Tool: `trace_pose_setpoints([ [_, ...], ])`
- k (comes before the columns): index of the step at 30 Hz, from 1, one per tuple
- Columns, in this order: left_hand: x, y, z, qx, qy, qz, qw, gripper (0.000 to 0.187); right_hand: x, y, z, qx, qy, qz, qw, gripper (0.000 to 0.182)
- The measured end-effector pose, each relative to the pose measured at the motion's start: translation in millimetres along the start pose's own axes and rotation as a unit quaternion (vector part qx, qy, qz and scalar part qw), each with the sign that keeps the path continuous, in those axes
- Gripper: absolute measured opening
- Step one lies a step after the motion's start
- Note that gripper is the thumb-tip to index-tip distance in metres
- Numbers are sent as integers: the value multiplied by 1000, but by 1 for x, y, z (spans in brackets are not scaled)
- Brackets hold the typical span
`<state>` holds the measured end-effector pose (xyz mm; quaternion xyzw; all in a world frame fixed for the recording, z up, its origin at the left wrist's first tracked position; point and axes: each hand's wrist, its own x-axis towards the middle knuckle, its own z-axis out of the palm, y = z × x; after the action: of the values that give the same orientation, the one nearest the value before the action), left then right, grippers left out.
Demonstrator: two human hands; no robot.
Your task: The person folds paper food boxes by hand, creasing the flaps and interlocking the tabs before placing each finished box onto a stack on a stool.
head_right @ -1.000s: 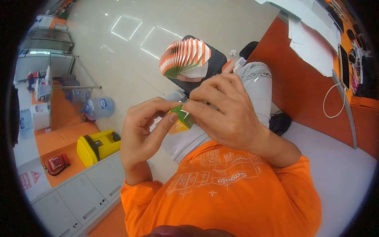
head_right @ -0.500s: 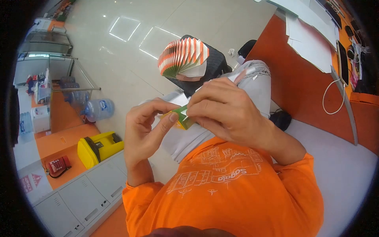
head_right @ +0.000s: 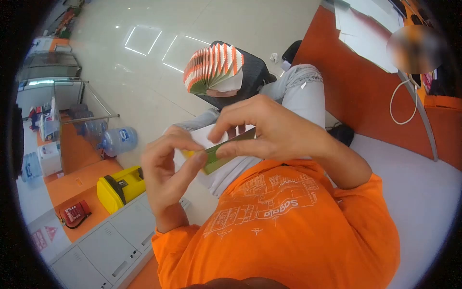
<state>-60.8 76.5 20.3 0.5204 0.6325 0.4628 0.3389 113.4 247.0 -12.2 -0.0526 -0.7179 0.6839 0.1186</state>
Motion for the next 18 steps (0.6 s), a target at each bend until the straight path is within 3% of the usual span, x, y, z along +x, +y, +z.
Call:
trace_pose_setpoints([
  [1,-2,3,-1,22,17,35,999,15,0,4,0,2,4,3,1000,22],
  [2,-4,7,-1,45,34,71,996,16,0,9,0,-42,-2,-74,996,21],
  [3,-8,11,0,43,31,70,996,16,0,12,0,-87,-11,-149,985,20],
  [4,-14,17,2,56,38,57,996,17,-3,8,0,-85,-9,-147,986,20],
  [6,-26,20,5,87,55,80,991,21,-10,-7,4,-246,158,-194,936,23],
  [7,-31,20,8,85,51,78,992,21,-20,-3,3,-244,160,-191,937,23],
  [9,-37,18,20,147,17,193,970,23,-52,9,-6,-204,157,-118,959,25],
  [10,-37,18,31,194,20,229,954,20,-65,10,-5,-118,92,-22,989,28],
  [11,-37,15,43,183,17,228,956,20,-73,11,4,-120,95,-10,988,28],
  [13,-35,6,66,242,-4,269,932,23,-78,15,27,23,237,120,964,24],
  [15,-33,-7,85,257,-15,271,928,23,-81,21,32,44,303,135,942,22],
  [17,-26,-13,95,175,-34,166,970,24,-83,24,23,-241,284,104,922,17],
  [18,-19,-7,91,144,-20,104,984,22,-83,33,24,-311,299,47,901,15],
])
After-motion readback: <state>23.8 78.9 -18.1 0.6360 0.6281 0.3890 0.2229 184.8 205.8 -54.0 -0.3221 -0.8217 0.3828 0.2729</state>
